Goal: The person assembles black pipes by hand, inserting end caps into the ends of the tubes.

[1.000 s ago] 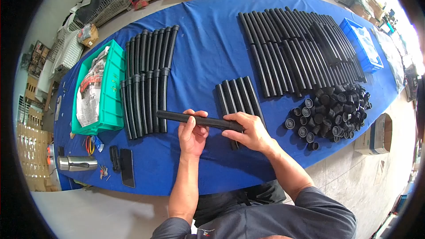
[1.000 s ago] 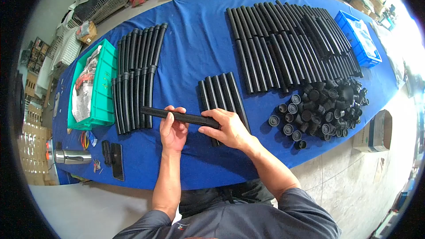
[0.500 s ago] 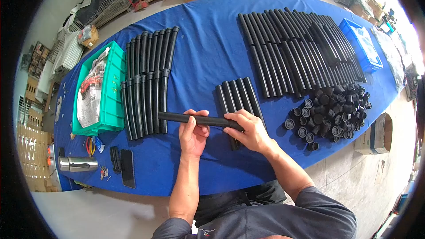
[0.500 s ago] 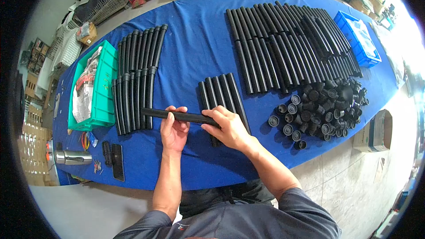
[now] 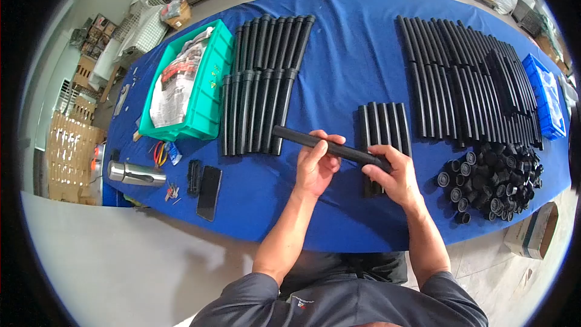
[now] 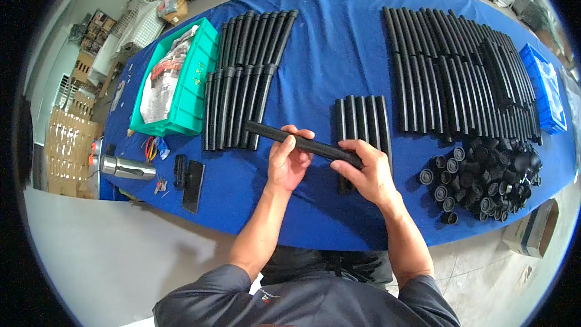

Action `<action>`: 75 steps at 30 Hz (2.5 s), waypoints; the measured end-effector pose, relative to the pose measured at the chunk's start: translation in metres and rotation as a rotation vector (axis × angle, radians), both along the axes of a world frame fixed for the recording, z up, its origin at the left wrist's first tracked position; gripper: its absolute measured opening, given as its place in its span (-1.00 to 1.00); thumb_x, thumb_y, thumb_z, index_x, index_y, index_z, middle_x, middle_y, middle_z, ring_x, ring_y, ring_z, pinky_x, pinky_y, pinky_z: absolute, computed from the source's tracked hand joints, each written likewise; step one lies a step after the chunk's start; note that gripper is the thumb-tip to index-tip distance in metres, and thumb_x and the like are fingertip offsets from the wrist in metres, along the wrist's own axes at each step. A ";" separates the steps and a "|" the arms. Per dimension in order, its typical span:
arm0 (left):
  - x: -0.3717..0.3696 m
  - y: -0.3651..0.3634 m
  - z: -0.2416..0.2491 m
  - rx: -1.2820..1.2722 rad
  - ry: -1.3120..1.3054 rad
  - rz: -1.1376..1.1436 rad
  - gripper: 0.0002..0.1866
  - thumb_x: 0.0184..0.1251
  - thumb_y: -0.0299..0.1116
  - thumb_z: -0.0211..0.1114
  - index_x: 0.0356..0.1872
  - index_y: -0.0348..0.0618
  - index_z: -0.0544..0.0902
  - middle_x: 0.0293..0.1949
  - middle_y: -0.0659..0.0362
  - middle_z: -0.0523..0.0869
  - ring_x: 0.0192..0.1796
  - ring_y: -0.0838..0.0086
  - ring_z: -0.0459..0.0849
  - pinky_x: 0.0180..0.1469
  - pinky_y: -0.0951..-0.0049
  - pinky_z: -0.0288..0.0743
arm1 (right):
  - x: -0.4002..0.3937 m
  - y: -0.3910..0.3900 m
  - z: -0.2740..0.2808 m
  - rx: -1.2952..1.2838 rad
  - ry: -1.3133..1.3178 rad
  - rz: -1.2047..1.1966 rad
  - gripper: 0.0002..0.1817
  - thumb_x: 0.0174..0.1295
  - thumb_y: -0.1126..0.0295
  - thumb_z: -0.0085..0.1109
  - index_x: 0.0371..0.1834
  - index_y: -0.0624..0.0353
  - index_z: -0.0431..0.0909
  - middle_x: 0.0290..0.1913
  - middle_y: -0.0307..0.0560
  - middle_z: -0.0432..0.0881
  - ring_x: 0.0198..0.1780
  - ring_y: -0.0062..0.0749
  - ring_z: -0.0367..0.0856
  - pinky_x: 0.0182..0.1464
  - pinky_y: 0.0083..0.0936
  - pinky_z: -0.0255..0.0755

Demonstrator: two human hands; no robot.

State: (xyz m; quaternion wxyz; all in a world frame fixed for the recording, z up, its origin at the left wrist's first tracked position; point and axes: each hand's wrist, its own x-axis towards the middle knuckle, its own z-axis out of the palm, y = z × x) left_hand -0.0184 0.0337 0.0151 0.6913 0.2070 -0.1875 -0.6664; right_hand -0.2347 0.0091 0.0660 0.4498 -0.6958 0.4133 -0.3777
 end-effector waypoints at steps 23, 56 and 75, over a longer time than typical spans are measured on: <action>0.040 0.006 0.021 -0.017 -0.765 0.443 -0.73 0.48 -0.48 0.34 0.15 -0.20 0.64 0.20 0.09 0.70 -0.02 0.49 0.73 -0.03 0.44 0.70 | -0.024 -0.022 -0.005 0.454 -0.769 -0.235 -0.68 0.30 0.54 0.34 0.07 0.19 0.50 -0.32 -0.22 0.59 -0.46 -0.58 0.63 -0.41 -0.57 0.61; 0.192 -0.266 0.041 0.195 -2.567 0.451 -0.66 0.36 -0.23 0.30 0.02 -0.24 0.59 -0.05 -0.20 0.77 0.04 -0.14 0.78 0.10 -0.06 0.70 | -0.030 -0.019 0.003 0.456 -0.847 -0.081 -0.38 0.37 0.51 0.25 0.48 0.36 0.28 -0.15 0.05 0.68 -0.29 -0.41 0.74 -0.25 -0.48 0.70; 0.188 -0.273 0.042 0.204 -2.622 0.433 -0.62 0.38 -0.28 0.25 0.13 -0.24 0.51 -0.08 -0.22 0.76 -0.03 -0.15 0.80 0.01 -0.08 0.73 | -0.029 -0.016 0.001 0.458 -0.808 -0.020 -0.48 0.37 0.42 0.32 0.34 0.38 0.43 -0.16 0.01 0.70 -0.29 -0.48 0.74 -0.24 -0.52 0.69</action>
